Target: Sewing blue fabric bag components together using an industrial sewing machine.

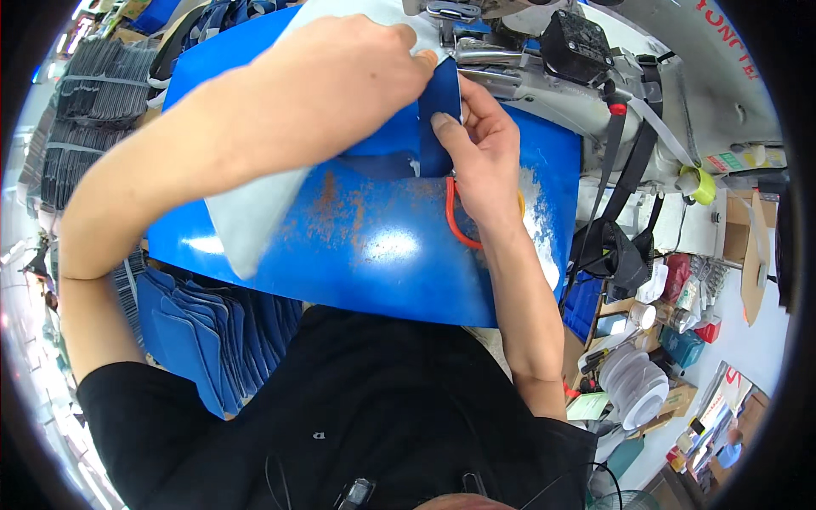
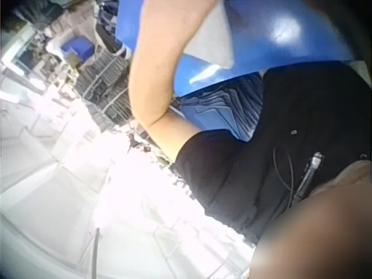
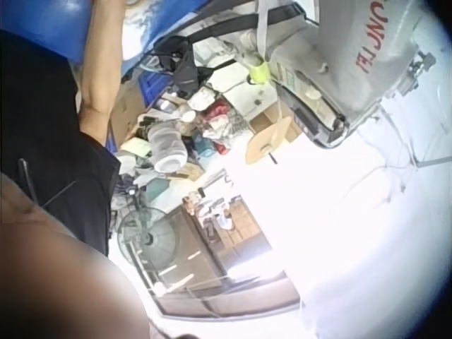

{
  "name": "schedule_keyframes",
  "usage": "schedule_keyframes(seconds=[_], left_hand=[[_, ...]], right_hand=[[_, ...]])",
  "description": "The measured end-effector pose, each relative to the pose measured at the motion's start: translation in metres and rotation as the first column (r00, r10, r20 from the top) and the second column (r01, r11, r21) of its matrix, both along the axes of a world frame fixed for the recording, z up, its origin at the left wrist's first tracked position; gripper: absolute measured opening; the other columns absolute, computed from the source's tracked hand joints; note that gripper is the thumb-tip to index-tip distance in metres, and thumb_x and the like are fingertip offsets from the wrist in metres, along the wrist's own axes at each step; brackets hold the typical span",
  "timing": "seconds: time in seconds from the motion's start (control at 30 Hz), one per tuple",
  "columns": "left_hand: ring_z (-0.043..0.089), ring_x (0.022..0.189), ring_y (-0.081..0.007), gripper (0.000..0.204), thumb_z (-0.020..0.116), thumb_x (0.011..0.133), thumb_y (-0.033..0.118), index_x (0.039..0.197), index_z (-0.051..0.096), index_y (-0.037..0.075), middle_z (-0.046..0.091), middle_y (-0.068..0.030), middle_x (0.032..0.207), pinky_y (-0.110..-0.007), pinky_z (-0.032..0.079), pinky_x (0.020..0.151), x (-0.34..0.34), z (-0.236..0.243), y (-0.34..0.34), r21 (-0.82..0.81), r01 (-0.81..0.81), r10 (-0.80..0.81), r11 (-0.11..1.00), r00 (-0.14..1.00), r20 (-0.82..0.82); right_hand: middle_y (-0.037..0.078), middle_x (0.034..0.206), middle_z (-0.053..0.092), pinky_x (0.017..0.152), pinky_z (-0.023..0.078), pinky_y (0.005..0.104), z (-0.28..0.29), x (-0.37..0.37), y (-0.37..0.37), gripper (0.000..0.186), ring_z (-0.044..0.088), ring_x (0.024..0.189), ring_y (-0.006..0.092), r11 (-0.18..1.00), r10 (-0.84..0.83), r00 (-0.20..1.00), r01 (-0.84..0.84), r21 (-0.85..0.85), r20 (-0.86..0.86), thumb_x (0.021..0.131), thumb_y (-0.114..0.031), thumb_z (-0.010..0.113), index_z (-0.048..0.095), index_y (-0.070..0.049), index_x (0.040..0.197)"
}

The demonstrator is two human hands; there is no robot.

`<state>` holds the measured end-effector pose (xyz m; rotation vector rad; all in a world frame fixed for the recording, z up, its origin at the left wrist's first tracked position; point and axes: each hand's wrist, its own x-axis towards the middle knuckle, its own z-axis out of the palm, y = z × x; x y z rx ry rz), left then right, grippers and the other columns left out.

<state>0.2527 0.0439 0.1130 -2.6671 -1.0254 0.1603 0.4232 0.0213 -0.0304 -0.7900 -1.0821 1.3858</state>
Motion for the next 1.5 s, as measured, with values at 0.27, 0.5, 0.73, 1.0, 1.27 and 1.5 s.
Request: schedule_keyframes(seconds=[0.27,0.5,0.73,1.0,1.27,1.5], left_hand=[[0.071,0.08,-0.037,0.05,0.069,0.079,0.004,0.128,0.067,-0.004,0.068,-0.0197,0.098,-0.044,0.058,0.072,0.019,-0.017,-0.01,-0.092,-0.041,0.064,0.995,0.963,0.26],[0.069,0.072,-0.0357,0.026,0.072,0.082,0.011,0.102,0.065,-0.005,0.067,-0.0173,0.079,-0.043,0.055,0.067,0.044,-0.052,-0.01,-0.067,-0.243,0.239,0.968,0.801,0.548],[0.055,0.131,-0.0404,0.082,0.091,0.071,0.039,0.139,0.062,0.001,0.049,-0.0216,0.15,-0.049,0.048,0.106,0.01,-0.083,-0.089,-0.169,-0.041,0.147,0.985,0.717,0.682],[0.049,0.138,-0.0472,0.098,0.086,0.056,0.017,0.144,0.05,-0.005,0.04,-0.0273,0.159,-0.05,0.046,0.11,0.017,-0.074,-0.127,-0.208,0.041,0.093,0.977,0.801,0.592],[0.059,0.123,-0.0424,0.037,0.066,0.076,-0.007,0.111,0.056,0.002,0.054,-0.0254,0.151,-0.047,0.047,0.105,0.002,-0.073,-0.119,-0.301,0.089,0.14,0.95,0.738,0.66],[0.058,0.114,-0.0233,0.021,0.059,0.08,0.006,0.1,0.055,0.002,0.059,-0.0217,0.149,-0.04,0.043,0.109,-0.012,-0.047,-0.092,-0.712,0.244,0.543,0.658,0.502,0.674]], right_hand=[[-0.003,0.095,0.066,0.076,0.049,0.0198,0.001,-0.003,-0.006,0.041,0.057,0.084,0.0028,0.999,-0.044,0.998,0.045,-0.005,0.046,0.097,0.0,0.065,0.062,0.001,0.139],[-0.002,0.082,0.061,0.064,0.045,0.0225,-0.012,-0.005,-0.007,0.037,0.05,0.073,0.0036,0.968,-0.185,0.979,0.168,0.184,0.082,0.095,-0.002,0.067,0.067,0.0,0.132],[0.007,0.083,0.066,0.067,0.047,0.0246,-0.009,0.007,-0.06,0.032,0.057,0.077,0.0063,0.973,-0.228,0.952,0.217,0.075,0.203,0.099,-0.008,0.068,0.067,0.002,0.129],[-0.003,0.078,0.061,0.063,0.046,0.0207,-0.006,0.009,-0.091,0.029,0.055,0.069,0.0028,0.987,-0.157,0.987,0.156,-0.034,-0.027,0.097,-0.003,0.068,0.07,0.003,0.126],[-0.003,0.075,0.06,0.06,0.046,0.0222,-0.002,0.01,-0.099,0.031,0.055,0.066,0.0035,0.982,-0.177,0.983,0.179,-0.055,0.047,0.091,-0.005,0.07,0.071,0.002,0.122],[-0.008,0.072,0.051,0.061,0.038,0.0197,0.0,0.006,-0.1,0.032,0.046,0.066,0.0007,0.967,-0.252,0.957,0.244,0.073,0.141,0.093,-0.001,0.068,0.072,-0.001,0.125]])
